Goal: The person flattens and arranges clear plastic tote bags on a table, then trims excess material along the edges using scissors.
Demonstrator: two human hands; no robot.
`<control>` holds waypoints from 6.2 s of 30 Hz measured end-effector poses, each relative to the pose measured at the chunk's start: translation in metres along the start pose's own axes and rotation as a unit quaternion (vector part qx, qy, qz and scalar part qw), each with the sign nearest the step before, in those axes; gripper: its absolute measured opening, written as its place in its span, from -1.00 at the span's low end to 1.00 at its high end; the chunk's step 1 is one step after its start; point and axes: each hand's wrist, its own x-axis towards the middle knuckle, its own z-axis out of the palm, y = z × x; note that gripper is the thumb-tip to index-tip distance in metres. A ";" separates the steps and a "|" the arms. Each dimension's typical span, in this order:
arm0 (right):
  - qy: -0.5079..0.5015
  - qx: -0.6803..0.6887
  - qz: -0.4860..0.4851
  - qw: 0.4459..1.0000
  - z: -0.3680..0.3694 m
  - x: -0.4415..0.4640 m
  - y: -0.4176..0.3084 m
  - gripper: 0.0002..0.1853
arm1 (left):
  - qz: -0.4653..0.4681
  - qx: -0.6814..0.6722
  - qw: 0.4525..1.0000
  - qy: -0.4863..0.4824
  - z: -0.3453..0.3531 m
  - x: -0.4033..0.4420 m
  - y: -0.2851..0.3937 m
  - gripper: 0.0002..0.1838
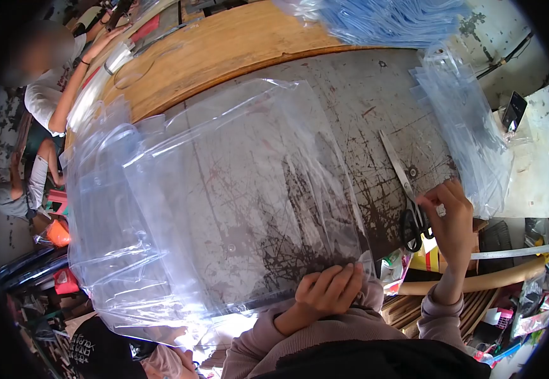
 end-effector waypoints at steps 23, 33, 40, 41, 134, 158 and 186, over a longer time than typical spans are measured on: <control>-0.176 0.480 0.129 0.850 0.045 -0.088 -0.045 -0.72 | -0.139 -0.114 0.971 0.156 -0.011 -0.008 -0.002 -0.69; -0.193 0.512 0.101 0.831 0.056 -0.067 -0.045 -0.80 | -0.151 -0.192 0.927 0.286 0.001 -0.019 0.001 -0.79; -0.091 0.521 -0.018 0.848 0.052 -0.015 -0.069 -0.77 | -0.188 -0.144 0.912 0.336 0.008 -0.028 0.002 -0.84; -0.099 0.515 -0.023 0.851 0.049 -0.015 -0.070 -0.74 | -0.193 -0.138 0.911 0.337 0.007 -0.030 0.001 -0.83; -0.253 0.594 0.185 0.741 0.054 -0.120 -0.009 -0.30 | 0.024 0.004 0.998 -0.052 -0.010 0.009 0.003 -0.61; -0.227 0.601 0.278 0.715 0.058 -0.119 -0.002 -0.31 | 0.024 0.008 0.999 -0.032 -0.007 0.010 0.003 -0.65; 0.142 -0.137 0.054 0.979 0.041 -0.046 0.037 -0.65 | -0.479 0.158 0.863 -0.024 -0.124 -0.039 -0.035 -0.37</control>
